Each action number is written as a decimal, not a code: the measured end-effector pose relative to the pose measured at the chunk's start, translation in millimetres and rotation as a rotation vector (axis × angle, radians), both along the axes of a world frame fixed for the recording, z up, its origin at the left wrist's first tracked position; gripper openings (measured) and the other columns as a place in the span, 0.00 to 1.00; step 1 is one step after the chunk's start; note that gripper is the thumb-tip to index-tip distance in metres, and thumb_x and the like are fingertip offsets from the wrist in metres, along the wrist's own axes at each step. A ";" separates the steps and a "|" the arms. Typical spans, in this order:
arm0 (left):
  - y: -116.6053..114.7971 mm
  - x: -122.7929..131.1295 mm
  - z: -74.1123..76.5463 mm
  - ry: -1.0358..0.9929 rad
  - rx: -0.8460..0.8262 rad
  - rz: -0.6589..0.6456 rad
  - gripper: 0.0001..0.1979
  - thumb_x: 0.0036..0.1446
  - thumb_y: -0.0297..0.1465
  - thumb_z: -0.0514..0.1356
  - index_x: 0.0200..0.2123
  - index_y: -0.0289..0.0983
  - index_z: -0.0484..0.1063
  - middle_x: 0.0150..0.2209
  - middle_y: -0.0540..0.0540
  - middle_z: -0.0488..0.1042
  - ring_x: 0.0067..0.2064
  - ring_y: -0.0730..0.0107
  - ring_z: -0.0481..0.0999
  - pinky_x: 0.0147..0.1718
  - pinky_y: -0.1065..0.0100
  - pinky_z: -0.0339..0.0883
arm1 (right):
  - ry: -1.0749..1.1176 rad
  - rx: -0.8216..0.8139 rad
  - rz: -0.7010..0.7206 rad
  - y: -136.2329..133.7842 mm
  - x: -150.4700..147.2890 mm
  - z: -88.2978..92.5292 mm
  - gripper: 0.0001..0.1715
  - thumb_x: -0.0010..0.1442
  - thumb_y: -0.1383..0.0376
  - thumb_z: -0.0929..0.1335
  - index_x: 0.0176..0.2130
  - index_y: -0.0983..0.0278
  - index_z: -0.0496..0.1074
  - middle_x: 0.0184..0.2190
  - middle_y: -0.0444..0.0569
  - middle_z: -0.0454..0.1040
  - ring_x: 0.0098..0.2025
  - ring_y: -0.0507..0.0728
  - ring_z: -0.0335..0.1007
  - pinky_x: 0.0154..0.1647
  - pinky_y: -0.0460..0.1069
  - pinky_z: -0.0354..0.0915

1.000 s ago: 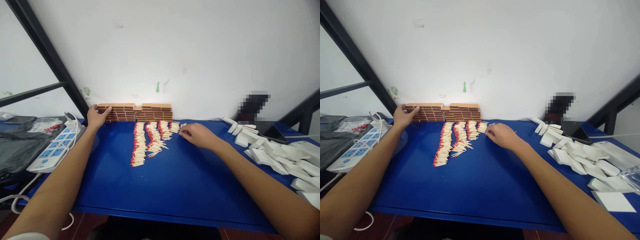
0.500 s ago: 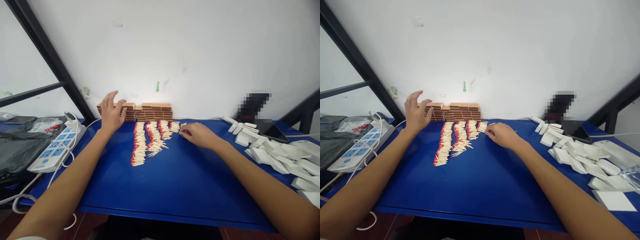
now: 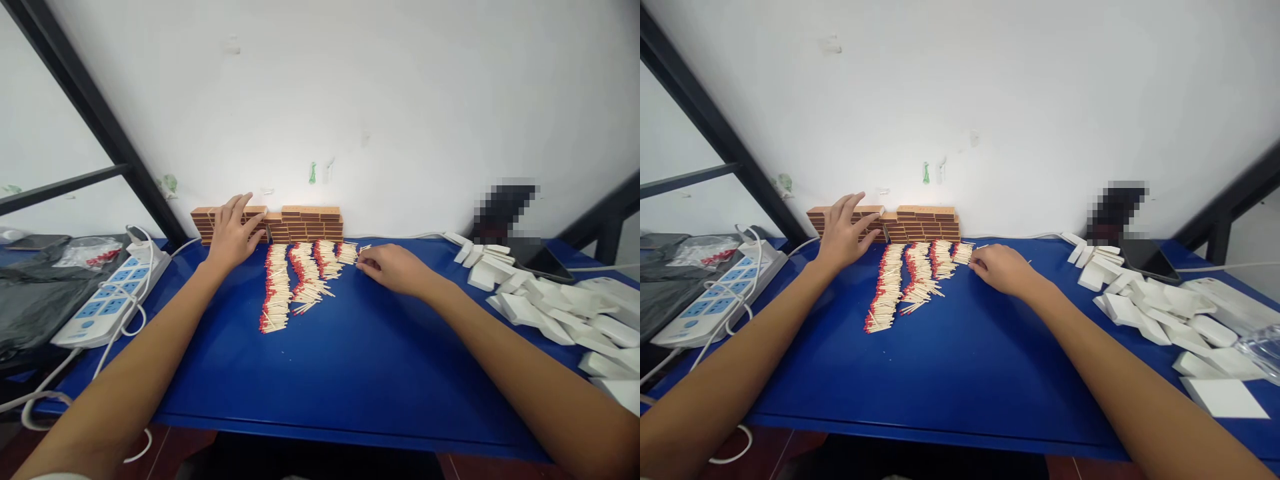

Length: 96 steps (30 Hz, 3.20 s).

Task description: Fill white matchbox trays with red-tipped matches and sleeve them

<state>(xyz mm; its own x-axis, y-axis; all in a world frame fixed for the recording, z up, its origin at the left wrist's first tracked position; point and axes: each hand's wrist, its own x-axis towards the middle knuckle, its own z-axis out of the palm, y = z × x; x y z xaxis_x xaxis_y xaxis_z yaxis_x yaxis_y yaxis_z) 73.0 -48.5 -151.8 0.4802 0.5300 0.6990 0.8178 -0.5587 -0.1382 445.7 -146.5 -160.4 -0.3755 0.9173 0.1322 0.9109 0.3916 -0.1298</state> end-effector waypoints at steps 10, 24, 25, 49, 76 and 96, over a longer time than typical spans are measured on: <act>7.2 29.0 -4.4 0.120 0.043 -0.013 0.32 0.58 0.37 0.69 0.65 0.47 0.66 0.74 0.40 0.54 0.75 0.40 0.51 0.71 0.37 0.44 | 0.024 0.003 -0.002 1.8 1.6 -1.8 0.10 0.67 0.67 0.65 0.36 0.62 0.76 0.34 0.49 0.81 0.34 0.56 0.73 0.33 0.48 0.56; 4.2 49.8 -6.7 0.209 0.000 0.038 0.28 0.62 0.30 0.65 0.64 0.36 0.65 0.70 0.30 0.61 0.73 0.42 0.55 0.71 0.40 0.48 | 0.015 0.004 0.003 2.2 1.1 -1.8 0.10 0.68 0.66 0.66 0.38 0.62 0.78 0.35 0.50 0.82 0.35 0.56 0.73 0.33 0.48 0.56; 3.4 51.1 -7.1 0.215 -0.007 0.044 0.29 0.62 0.29 0.65 0.65 0.34 0.65 0.69 0.29 0.61 0.73 0.41 0.54 0.71 0.41 0.47 | 0.016 0.005 0.002 2.4 1.3 -1.9 0.10 0.68 0.66 0.66 0.38 0.62 0.78 0.35 0.50 0.82 0.35 0.56 0.74 0.33 0.48 0.56; 9.5 53.4 -0.8 0.247 0.015 0.070 0.27 0.61 0.28 0.63 0.63 0.35 0.66 0.62 0.30 0.69 0.67 0.41 0.63 0.67 0.41 0.50 | -0.042 -0.010 -0.041 1.8 -1.0 1.9 0.11 0.70 0.63 0.66 0.40 0.62 0.78 0.39 0.52 0.83 0.37 0.56 0.75 0.34 0.48 0.56; 15.0 51.9 -2.6 0.254 -0.006 0.058 0.37 0.60 0.30 0.62 0.71 0.32 0.57 0.65 0.28 0.66 0.69 0.39 0.60 0.68 0.40 0.45 | -0.050 0.031 -0.039 -0.4 0.6 7.1 0.13 0.70 0.62 0.65 0.38 0.63 0.77 0.39 0.53 0.82 0.35 0.56 0.73 0.31 0.49 0.51; 17.4 58.4 -1.1 0.248 -0.041 0.067 0.43 0.55 0.29 0.63 0.73 0.30 0.52 0.65 0.26 0.64 0.69 0.34 0.59 0.68 0.40 0.44 | -0.060 0.022 -0.040 1.4 1.8 6.6 0.13 0.70 0.63 0.65 0.40 0.63 0.78 0.41 0.54 0.83 0.37 0.57 0.74 0.32 0.49 0.52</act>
<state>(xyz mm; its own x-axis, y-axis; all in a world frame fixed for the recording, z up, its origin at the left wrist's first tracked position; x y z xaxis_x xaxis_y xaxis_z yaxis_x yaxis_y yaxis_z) 131.4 -31.1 -152.8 0.5967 0.5921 0.5416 0.7974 -0.5135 -0.3170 447.5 -145.1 -153.8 -0.3461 0.9290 0.1313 0.9319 0.3566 -0.0663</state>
